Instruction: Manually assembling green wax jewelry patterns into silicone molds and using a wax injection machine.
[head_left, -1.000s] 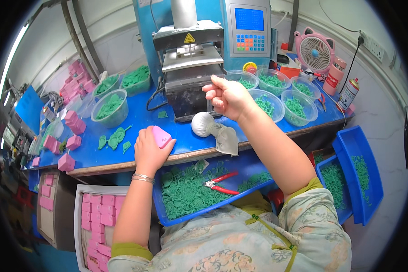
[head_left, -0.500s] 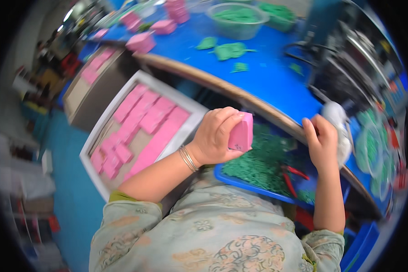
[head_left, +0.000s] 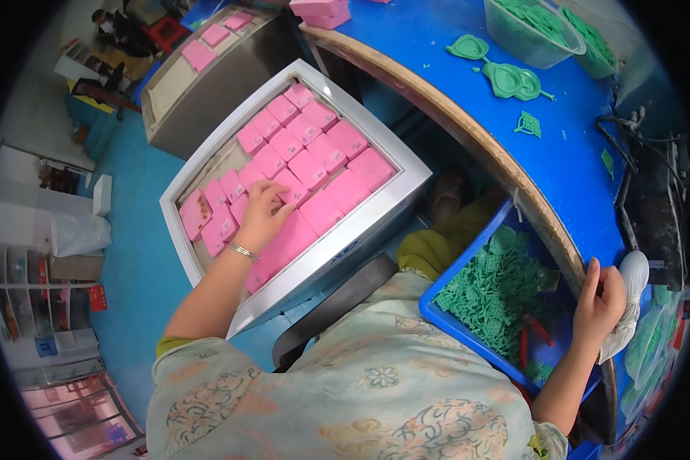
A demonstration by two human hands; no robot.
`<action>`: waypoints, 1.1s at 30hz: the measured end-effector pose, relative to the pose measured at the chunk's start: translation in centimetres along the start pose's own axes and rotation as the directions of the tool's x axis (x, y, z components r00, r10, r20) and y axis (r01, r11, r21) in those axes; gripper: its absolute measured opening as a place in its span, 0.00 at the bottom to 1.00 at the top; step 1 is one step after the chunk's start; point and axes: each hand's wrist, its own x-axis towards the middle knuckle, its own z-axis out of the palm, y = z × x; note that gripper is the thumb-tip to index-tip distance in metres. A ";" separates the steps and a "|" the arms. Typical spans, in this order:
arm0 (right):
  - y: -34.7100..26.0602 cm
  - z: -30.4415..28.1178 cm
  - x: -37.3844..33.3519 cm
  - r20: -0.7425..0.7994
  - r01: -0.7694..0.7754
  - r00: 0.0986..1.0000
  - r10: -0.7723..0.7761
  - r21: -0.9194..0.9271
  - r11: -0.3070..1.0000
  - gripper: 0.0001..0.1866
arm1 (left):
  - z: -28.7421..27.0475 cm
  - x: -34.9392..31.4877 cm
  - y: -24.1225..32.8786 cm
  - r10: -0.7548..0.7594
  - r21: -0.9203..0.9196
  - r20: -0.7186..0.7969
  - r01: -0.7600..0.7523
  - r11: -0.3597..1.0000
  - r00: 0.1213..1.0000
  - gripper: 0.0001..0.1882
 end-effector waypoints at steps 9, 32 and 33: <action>1.1 0.5 -0.3 -0.023 -0.052 0.998 0.052 0.004 0.999 0.18 | -5.1 0.6 -2.4 0.106 0.104 0.090 -0.116 0.988 0.990 0.16; -5.9 -1.1 -1.8 0.493 -0.461 0.841 -0.224 0.868 0.183 0.18 | 3.3 -4.7 26.6 0.712 -0.328 -0.012 -0.675 0.660 0.702 0.30; -5.9 -0.8 -2.1 0.449 -0.444 0.873 -0.193 0.893 0.069 0.22 | 4.3 -4.8 28.7 0.781 -0.282 -0.025 -0.753 0.594 0.625 0.31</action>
